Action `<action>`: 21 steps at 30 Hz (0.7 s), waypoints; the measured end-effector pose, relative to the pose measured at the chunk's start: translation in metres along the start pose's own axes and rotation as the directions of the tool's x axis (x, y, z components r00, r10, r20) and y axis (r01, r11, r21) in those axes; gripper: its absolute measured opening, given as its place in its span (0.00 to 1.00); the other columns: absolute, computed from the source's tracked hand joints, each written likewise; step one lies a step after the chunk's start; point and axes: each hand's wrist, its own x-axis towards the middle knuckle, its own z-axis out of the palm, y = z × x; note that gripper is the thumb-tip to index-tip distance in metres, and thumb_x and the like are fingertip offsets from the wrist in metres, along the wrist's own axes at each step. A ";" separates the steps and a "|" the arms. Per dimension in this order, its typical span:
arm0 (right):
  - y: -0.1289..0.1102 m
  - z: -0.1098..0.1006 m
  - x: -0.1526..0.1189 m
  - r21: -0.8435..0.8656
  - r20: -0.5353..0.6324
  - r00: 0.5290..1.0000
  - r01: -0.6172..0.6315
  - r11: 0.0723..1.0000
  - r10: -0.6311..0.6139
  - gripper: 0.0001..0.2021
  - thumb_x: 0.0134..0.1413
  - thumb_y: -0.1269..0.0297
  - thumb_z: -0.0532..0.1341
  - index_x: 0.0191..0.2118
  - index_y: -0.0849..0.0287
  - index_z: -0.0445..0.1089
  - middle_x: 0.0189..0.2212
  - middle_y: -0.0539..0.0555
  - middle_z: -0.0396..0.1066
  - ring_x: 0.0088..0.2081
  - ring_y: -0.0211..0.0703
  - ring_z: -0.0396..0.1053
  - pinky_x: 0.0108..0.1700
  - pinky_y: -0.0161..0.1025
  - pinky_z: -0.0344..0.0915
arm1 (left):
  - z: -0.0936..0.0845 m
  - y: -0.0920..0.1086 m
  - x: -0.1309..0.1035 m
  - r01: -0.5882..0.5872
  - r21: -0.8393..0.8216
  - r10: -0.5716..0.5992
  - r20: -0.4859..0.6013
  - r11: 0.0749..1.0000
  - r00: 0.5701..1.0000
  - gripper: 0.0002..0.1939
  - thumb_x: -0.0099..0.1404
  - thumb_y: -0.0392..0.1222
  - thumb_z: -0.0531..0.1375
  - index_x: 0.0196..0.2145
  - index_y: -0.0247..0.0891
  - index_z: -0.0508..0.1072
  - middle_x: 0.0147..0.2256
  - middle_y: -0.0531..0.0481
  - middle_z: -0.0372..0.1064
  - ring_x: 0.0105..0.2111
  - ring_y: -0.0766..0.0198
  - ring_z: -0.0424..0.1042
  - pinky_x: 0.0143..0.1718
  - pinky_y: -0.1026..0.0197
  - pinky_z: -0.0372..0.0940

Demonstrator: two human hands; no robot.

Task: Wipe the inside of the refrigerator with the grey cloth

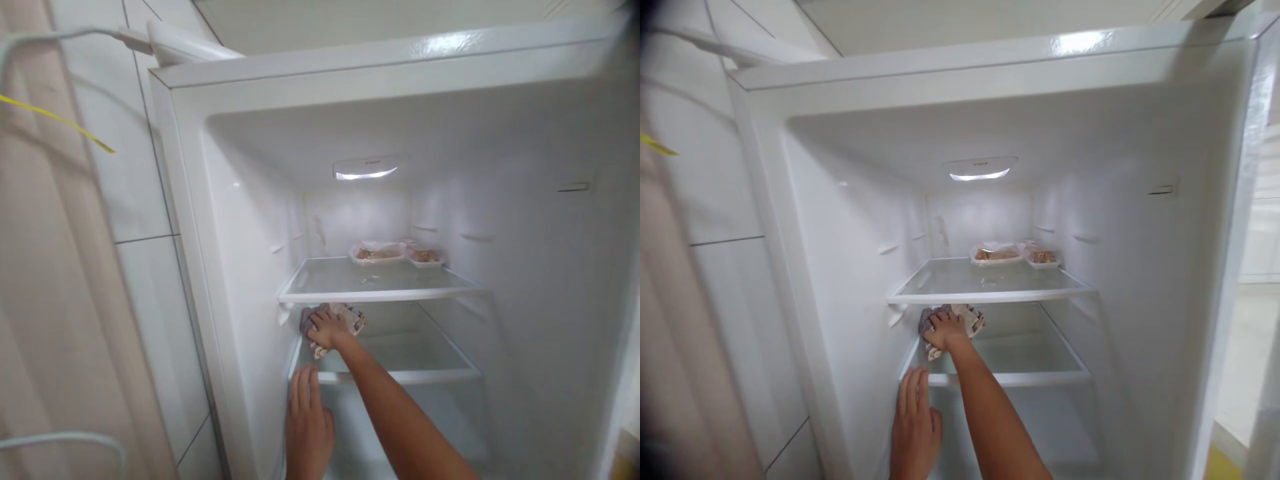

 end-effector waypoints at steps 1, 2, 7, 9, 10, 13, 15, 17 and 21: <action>0.004 0.000 0.007 -0.003 0.000 1.000 -0.011 1.000 0.011 0.33 0.63 0.45 0.46 0.70 0.51 0.55 0.73 0.57 0.50 0.72 0.59 0.46 0.69 0.67 0.44 | 0.002 -0.001 -0.001 -0.002 0.021 0.002 -0.004 1.000 1.000 0.41 0.60 0.24 0.52 0.70 0.36 0.51 0.62 0.38 0.63 0.67 0.45 0.57 0.64 0.40 0.64; 0.008 0.000 0.013 -0.005 -0.002 1.000 -0.019 1.000 0.019 0.33 0.63 0.45 0.46 0.70 0.51 0.55 0.73 0.57 0.50 0.72 0.59 0.46 0.69 0.67 0.44 | 0.004 -0.002 -0.002 -0.004 0.038 0.004 -0.009 0.999 1.000 0.40 0.60 0.24 0.52 0.69 0.35 0.53 0.61 0.38 0.63 0.66 0.46 0.58 0.63 0.40 0.65; 0.048 -0.005 0.019 -0.029 -0.027 0.998 -0.062 0.998 0.061 0.31 0.64 0.47 0.47 0.70 0.49 0.56 0.72 0.56 0.53 0.71 0.56 0.51 0.69 0.61 0.45 | 0.009 -0.006 -0.004 -0.028 0.084 0.032 -0.047 0.996 0.998 0.35 0.60 0.23 0.52 0.65 0.34 0.59 0.59 0.40 0.66 0.65 0.47 0.59 0.62 0.42 0.65; 0.077 -0.014 0.006 -0.049 -0.048 0.994 -0.105 0.993 0.103 0.30 0.64 0.49 0.49 0.69 0.49 0.57 0.71 0.57 0.55 0.69 0.56 0.54 0.68 0.59 0.47 | 0.009 -0.008 -0.004 -0.040 0.080 0.044 -0.047 0.996 0.998 0.35 0.60 0.23 0.52 0.65 0.35 0.59 0.60 0.41 0.65 0.66 0.48 0.59 0.62 0.44 0.65; 0.094 -0.019 -0.004 -0.060 -0.065 0.989 -0.134 0.989 0.130 0.29 0.64 0.50 0.50 0.69 0.49 0.58 0.71 0.57 0.56 0.69 0.56 0.55 0.68 0.58 0.49 | 0.009 -0.009 -0.004 -0.047 0.075 0.051 -0.047 0.996 0.998 0.36 0.60 0.23 0.51 0.65 0.35 0.59 0.60 0.41 0.65 0.66 0.49 0.59 0.63 0.44 0.65; 0.146 -0.037 -0.045 -0.101 -0.144 0.965 -0.236 0.967 0.220 0.27 0.66 0.58 0.49 0.67 0.56 0.60 0.68 0.63 0.59 0.67 0.56 0.59 0.66 0.59 0.52 | 0.007 -0.011 -0.003 -0.052 0.060 0.054 -0.045 0.997 0.998 0.37 0.59 0.23 0.51 0.66 0.36 0.58 0.61 0.41 0.64 0.66 0.49 0.58 0.63 0.45 0.65; 0.172 -0.047 -0.075 -0.140 -0.166 0.961 -0.245 0.959 0.221 0.24 0.64 0.66 0.51 0.63 0.58 0.67 0.67 0.63 0.61 0.68 0.54 0.57 0.68 0.57 0.51 | 0.006 -0.011 -0.003 -0.050 0.054 0.053 -0.048 0.997 0.997 0.38 0.59 0.23 0.52 0.67 0.36 0.57 0.62 0.42 0.64 0.67 0.49 0.58 0.63 0.45 0.65; 0.184 -0.051 -0.099 -0.185 -0.169 0.968 -0.215 0.959 0.184 0.22 0.60 0.71 0.53 0.57 0.57 0.72 0.67 0.60 0.62 0.69 0.51 0.55 0.69 0.53 0.49 | 0.005 -0.010 -0.002 -0.054 0.058 0.058 -0.059 0.997 0.997 0.40 0.59 0.23 0.52 0.68 0.37 0.56 0.61 0.42 0.65 0.66 0.49 0.59 0.63 0.45 0.66; 0.172 -0.041 -0.126 -0.233 -0.230 0.953 -0.250 0.940 0.196 0.22 0.63 0.67 0.51 0.59 0.56 0.71 0.67 0.62 0.63 0.69 0.53 0.56 0.68 0.53 0.52 | 0.006 -0.007 -0.002 -0.058 0.083 0.065 -0.086 0.995 0.994 0.42 0.59 0.23 0.52 0.70 0.38 0.51 0.62 0.41 0.65 0.66 0.48 0.60 0.62 0.46 0.66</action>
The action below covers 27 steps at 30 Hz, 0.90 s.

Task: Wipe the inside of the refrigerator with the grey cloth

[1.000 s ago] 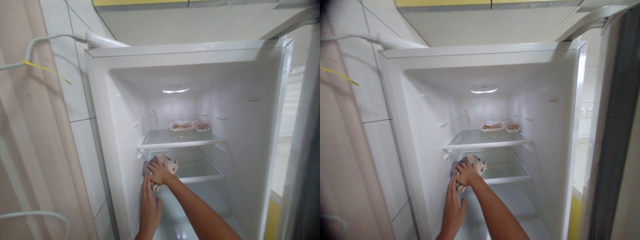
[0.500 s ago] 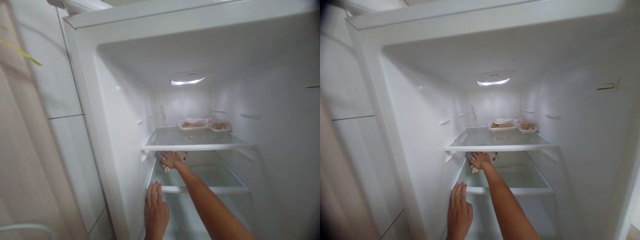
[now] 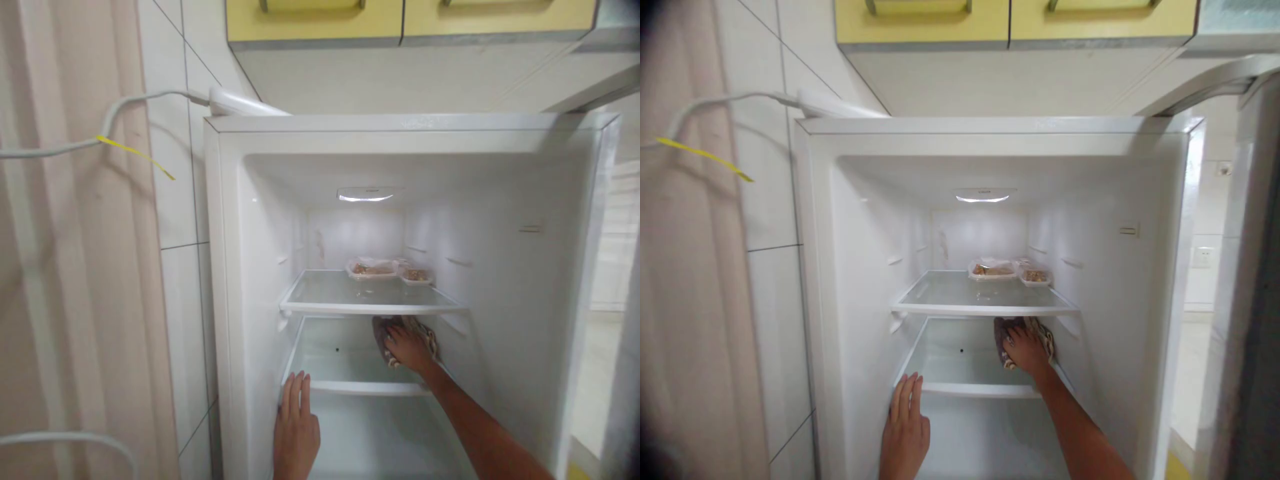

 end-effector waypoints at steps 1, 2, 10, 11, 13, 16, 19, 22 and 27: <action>-0.006 0.002 -0.006 -0.008 -0.019 1.000 -0.024 1.000 0.024 0.23 0.65 0.64 0.50 0.62 0.58 0.69 0.67 0.63 0.63 0.69 0.54 0.57 0.68 0.55 0.53 | 0.000 0.000 0.000 0.004 0.008 -0.004 -0.006 1.000 1.000 0.43 0.59 0.23 0.52 0.70 0.38 0.50 0.62 0.41 0.65 0.66 0.48 0.60 0.62 0.47 0.67; -0.012 0.005 -0.013 -0.014 -0.034 0.998 -0.046 0.999 0.045 0.25 0.66 0.61 0.48 0.64 0.59 0.66 0.67 0.63 0.62 0.68 0.56 0.57 0.67 0.56 0.54 | 0.000 0.000 -0.001 0.007 0.013 -0.007 -0.010 1.000 1.000 0.43 0.59 0.23 0.52 0.71 0.38 0.49 0.62 0.41 0.65 0.66 0.48 0.60 0.62 0.47 0.67; -0.037 0.021 -0.076 -0.034 -0.143 0.964 -0.233 0.972 0.226 0.30 0.64 0.51 0.46 0.65 0.55 0.65 0.67 0.58 0.62 0.69 0.60 0.57 0.68 0.59 0.54 | -0.002 -0.002 -0.003 0.020 -0.020 -0.020 0.017 1.000 1.000 0.47 0.57 0.23 0.51 0.72 0.40 0.45 0.64 0.42 0.63 0.67 0.50 0.59 0.63 0.47 0.67; -0.044 0.020 -0.080 -0.044 -0.148 0.958 -0.253 0.966 0.244 0.30 0.64 0.51 0.46 0.65 0.54 0.65 0.67 0.58 0.62 0.69 0.61 0.56 0.67 0.60 0.54 | -0.003 0.000 -0.002 0.027 -0.030 -0.027 0.019 0.999 0.999 0.47 0.58 0.23 0.51 0.72 0.40 0.44 0.64 0.41 0.63 0.67 0.49 0.59 0.63 0.47 0.67; -0.061 0.017 -0.083 -0.040 -0.134 0.958 -0.263 0.964 0.255 0.30 0.63 0.49 0.46 0.66 0.52 0.65 0.68 0.58 0.62 0.69 0.63 0.56 0.67 0.62 0.53 | -0.005 0.004 -0.001 0.043 -0.057 -0.042 0.016 0.997 0.999 0.47 0.58 0.23 0.51 0.73 0.40 0.42 0.65 0.40 0.62 0.67 0.49 0.58 0.63 0.46 0.67; -0.098 0.009 -0.075 0.039 -0.057 0.983 -0.173 0.984 0.175 0.30 0.64 0.50 0.45 0.67 0.51 0.63 0.69 0.56 0.60 0.70 0.62 0.54 0.68 0.62 0.50 | -0.008 0.008 0.001 0.069 -0.100 -0.068 0.018 0.993 0.998 0.46 0.59 0.25 0.51 0.73 0.39 0.41 0.65 0.40 0.61 0.68 0.48 0.56 0.64 0.44 0.66; -0.139 0.002 -0.055 0.148 0.040 0.999 0.002 0.989 -0.008 0.30 0.64 0.49 0.46 0.67 0.50 0.61 0.71 0.56 0.56 0.71 0.62 0.51 0.69 0.64 0.45 | -0.006 0.008 -0.001 0.070 -0.126 -0.069 0.018 0.989 0.997 0.45 0.60 0.25 0.51 0.73 0.39 0.43 0.65 0.40 0.61 0.69 0.49 0.55 0.64 0.44 0.66; -0.173 -0.002 -0.030 0.262 0.097 0.968 0.199 0.944 -0.231 0.30 0.64 0.48 0.47 0.68 0.47 0.59 0.72 0.54 0.54 0.72 0.60 0.48 0.70 0.65 0.43 | 0.000 0.007 -0.005 0.064 -0.131 -0.065 -0.002 0.989 0.998 0.45 0.60 0.26 0.51 0.73 0.39 0.43 0.65 0.38 0.61 0.69 0.48 0.56 0.63 0.43 0.66; -0.202 0.003 0.010 0.316 0.088 0.949 0.261 0.912 -0.302 0.28 0.64 0.47 0.48 0.67 0.44 0.61 0.71 0.50 0.56 0.71 0.54 0.51 0.70 0.61 0.45 | 0.005 0.011 -0.007 0.099 -0.090 -0.101 -0.017 0.991 0.995 0.45 0.60 0.25 0.51 0.73 0.35 0.40 0.65 0.33 0.59 0.68 0.45 0.56 0.61 0.42 0.68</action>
